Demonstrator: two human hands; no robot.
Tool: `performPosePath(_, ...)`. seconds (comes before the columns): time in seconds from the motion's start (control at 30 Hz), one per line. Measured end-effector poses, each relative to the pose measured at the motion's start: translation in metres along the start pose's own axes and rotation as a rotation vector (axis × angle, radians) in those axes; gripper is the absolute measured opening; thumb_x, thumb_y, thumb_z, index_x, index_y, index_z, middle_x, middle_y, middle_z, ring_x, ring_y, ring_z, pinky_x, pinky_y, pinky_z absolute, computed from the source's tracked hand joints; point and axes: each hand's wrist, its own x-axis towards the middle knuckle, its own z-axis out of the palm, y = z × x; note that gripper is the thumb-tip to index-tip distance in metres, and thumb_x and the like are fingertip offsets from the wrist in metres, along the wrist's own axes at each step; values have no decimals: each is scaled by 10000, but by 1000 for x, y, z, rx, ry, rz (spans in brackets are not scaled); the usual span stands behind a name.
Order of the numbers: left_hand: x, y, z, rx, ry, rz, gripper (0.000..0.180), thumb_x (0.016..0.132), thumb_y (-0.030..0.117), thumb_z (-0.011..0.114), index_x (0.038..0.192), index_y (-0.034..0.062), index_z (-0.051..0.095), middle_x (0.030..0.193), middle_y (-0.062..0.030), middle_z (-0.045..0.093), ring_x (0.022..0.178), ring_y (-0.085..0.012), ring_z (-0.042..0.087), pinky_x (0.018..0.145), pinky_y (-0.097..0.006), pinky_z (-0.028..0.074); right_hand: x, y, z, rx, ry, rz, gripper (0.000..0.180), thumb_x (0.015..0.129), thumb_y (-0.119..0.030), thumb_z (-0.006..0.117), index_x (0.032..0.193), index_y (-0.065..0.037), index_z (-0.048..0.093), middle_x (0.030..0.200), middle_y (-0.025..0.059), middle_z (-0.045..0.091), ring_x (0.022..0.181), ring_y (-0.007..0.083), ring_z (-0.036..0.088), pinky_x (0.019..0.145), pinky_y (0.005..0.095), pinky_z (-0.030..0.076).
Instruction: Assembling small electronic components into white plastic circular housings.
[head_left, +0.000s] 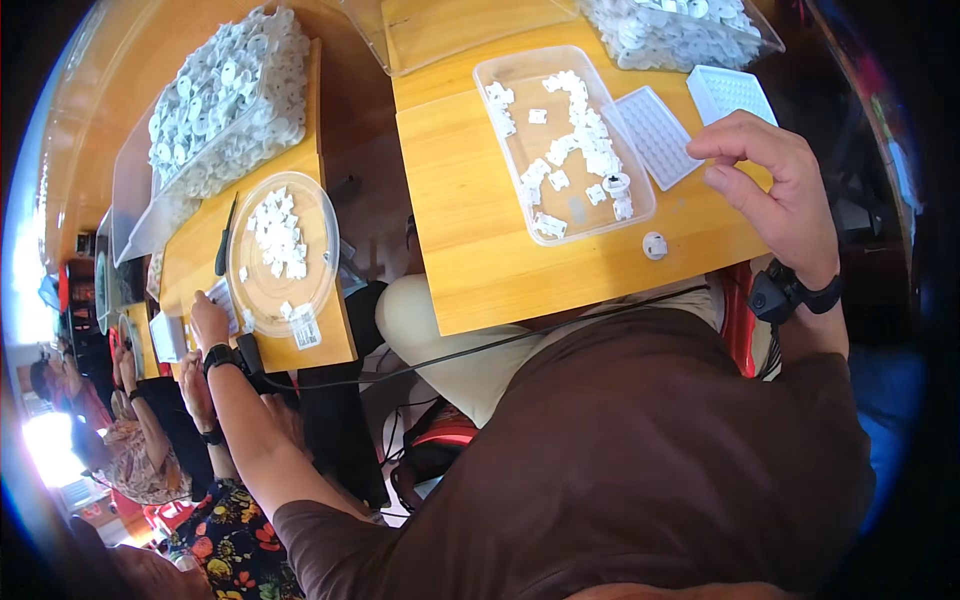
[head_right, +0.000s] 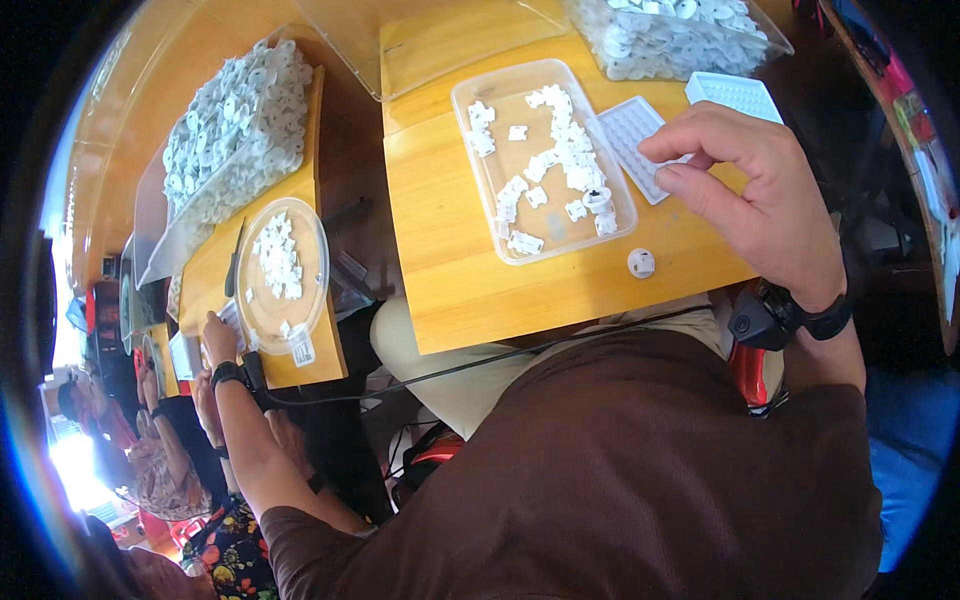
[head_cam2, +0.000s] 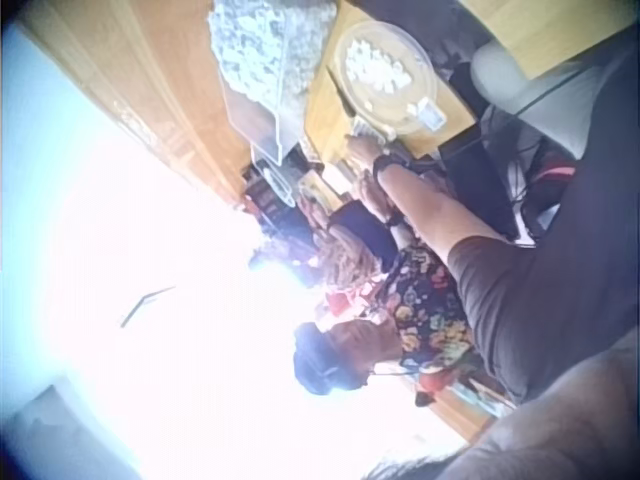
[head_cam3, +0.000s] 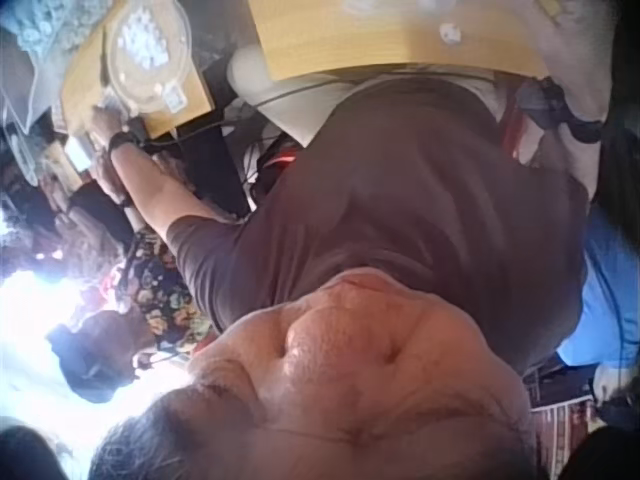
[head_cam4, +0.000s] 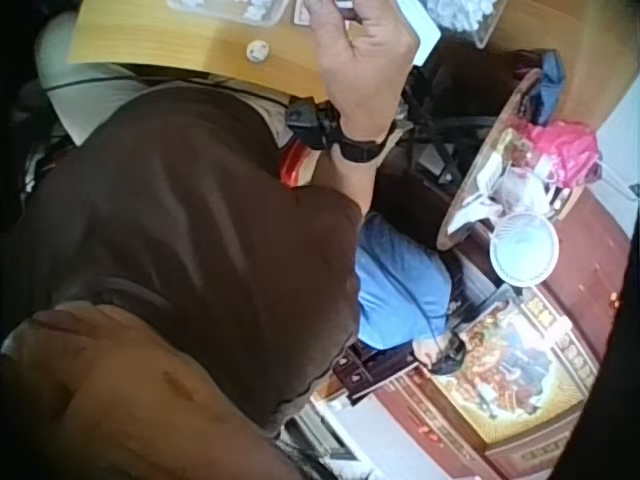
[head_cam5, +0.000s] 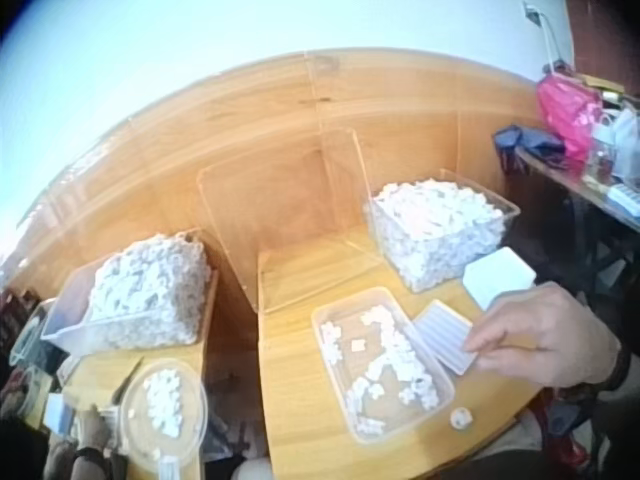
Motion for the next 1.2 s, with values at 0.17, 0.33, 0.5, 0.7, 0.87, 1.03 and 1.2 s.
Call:
performPosePath(0.17, 4, -68, 30, 40, 93, 22, 223, 820, 80, 475, 1020, -11, 514, 901, -263, 636, 853, -420, 637, 701, -486, 512, -5, 9, -7, -20, -40, 66, 157, 814, 7, 582, 962, 33, 629, 878, 108, 632, 763, 193, 585, 709, 270, 458)
performPosePath(0.33, -1, -78, 41, -1158, 315, -369, 218, 885, 176, 520, 708, 51, 545, 654, -95, 576, 651, -204, 600, 522, -302, 459, -22, 35, -2, -45, 5, 65, 142, 825, 21, 557, 960, 42, 596, 896, 109, 597, 816, 168, 566, 745, 262, 432)
performPosePath(0.5, -24, -59, -17, -2123, 228, -568, 158, 894, 131, 435, 816, 36, 533, 720, -89, 554, 626, -201, 546, 523, -297, 437, -21, 51, 5, 92, -39, 163, 117, 850, 37, 527, 957, 37, 572, 895, 81, 571, 836, 146, 538, 777, 249, 410)
performPosePath(0.7, -33, -43, -33, -2383, 380, -738, 137, 836, 116, 491, 742, 29, 542, 672, -82, 526, 597, -212, 519, 511, -296, 407, -13, 46, 6, 77, -39, 130, 96, 857, 27, 530, 946, 32, 567, 887, 74, 567, 831, 139, 538, 766, 248, 409)
performPosePath(0.87, -8, -46, -5, -1909, 190, -727, 162, 824, 182, 505, 717, 62, 486, 604, -97, 504, 495, -240, 489, 392, -311, 366, -12, 48, 11, 78, -64, 136, 86, 857, 19, 533, 937, 32, 563, 883, 76, 568, 824, 142, 541, 769, 252, 413)
performPosePath(1.03, 3, -13, -19, -1623, -96, -762, 181, 833, 230, 543, 788, 60, 588, 585, -88, 518, 435, -240, 458, 386, -316, 347, -11, 38, 10, 63, -55, 187, 69, 861, 25, 525, 919, 38, 560, 867, 63, 555, 818, 129, 522, 754, 244, 403)
performPosePath(1.2, 7, -13, -5, -462, -117, -315, 391, 768, 273, 531, 987, -36, 625, 1061, -284, 621, 1087, -402, 566, 935, -434, 426, -5, 33, 12, 76, -66, 180, 71, 861, 24, 525, 919, 41, 562, 850, 69, 555, 812, 135, 525, 745, 243, 402)
